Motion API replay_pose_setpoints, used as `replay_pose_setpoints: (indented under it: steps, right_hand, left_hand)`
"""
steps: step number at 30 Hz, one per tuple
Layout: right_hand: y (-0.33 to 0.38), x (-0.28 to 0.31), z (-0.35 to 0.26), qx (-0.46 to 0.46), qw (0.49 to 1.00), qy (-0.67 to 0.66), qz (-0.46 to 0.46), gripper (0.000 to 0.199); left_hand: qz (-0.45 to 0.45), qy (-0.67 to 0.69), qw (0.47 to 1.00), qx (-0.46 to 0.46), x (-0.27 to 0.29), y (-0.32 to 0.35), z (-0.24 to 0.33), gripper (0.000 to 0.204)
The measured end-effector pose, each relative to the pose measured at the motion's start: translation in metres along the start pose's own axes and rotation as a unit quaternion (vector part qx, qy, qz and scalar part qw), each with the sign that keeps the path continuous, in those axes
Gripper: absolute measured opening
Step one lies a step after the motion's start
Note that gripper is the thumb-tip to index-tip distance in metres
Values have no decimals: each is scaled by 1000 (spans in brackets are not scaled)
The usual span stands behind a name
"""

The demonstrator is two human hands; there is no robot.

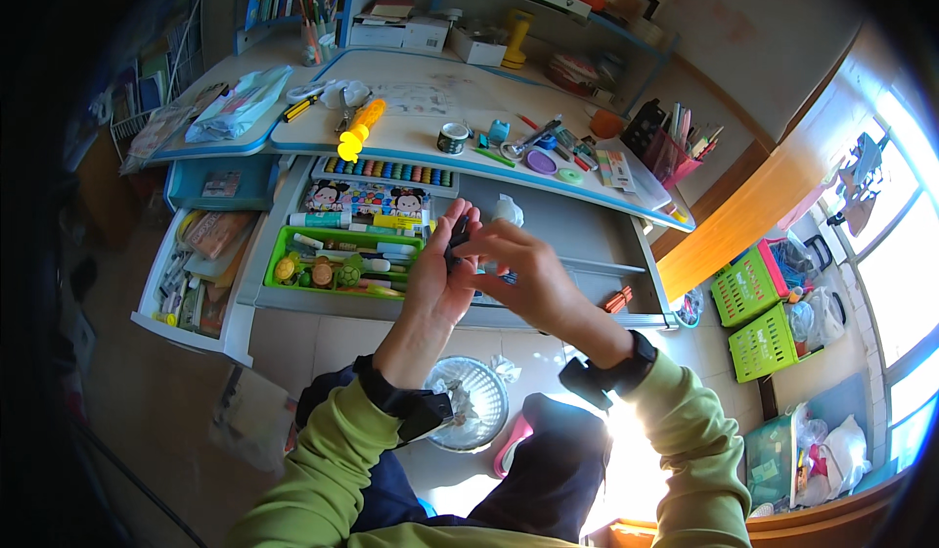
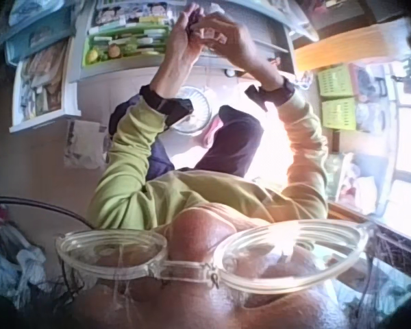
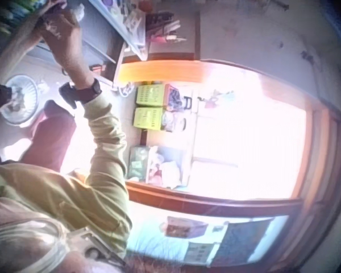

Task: The person assembles a pen by inserting a refill into a pen body, then handles a small rectangular box and a yellow cylindrical item, placing them in an open drawer. The person continues to manipulate small stationery items, including a pink object, and places them in the drawer.

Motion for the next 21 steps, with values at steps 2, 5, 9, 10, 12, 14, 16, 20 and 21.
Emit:
replay_pose_setpoints:
  steps: [2,5,9,10,12,14,16,20,21]
  right_hand:
    - [-10,-10,-8,48,999,24,0,32]
    - [-17,-13,-13,113,993,34,10,31]
    - [-18,7,13,6,993,-16,116,26]
    - [-23,13,23,-20,989,-22,146,23]
    - [-39,12,48,-79,987,-13,136,22]
    - [-55,-5,78,-163,982,-50,84,31]
    - [-62,-25,101,-235,969,-54,50,43]
    - [-76,-57,128,-322,945,-21,47,70]
    - [-80,-61,127,-306,950,1,62,68]
  left_hand:
    - [-21,4,1000,2,-5,5,-3,40]
    - [-44,39,998,14,-8,10,-3,42]
    - [-37,59,996,-47,-5,4,19,46]
    - [4,67,996,-59,3,-1,27,47]
    - [23,87,993,-82,8,-8,51,44]
    - [23,85,990,-113,12,-11,76,41]
    - [24,135,985,-108,15,-13,95,37]
    - [17,125,984,-124,16,-12,112,29]
    - [6,127,986,-111,13,-14,111,26]
Point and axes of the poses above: each hand's wrist, its own y-axis away from the middle knuckle, its own x-axis out of the back of the hand, z = x × y, the point moved 8 cm from there along -y, towards the middle knuckle, and after that the axes turned 2 degrees about -y, right-handed, at the moved point
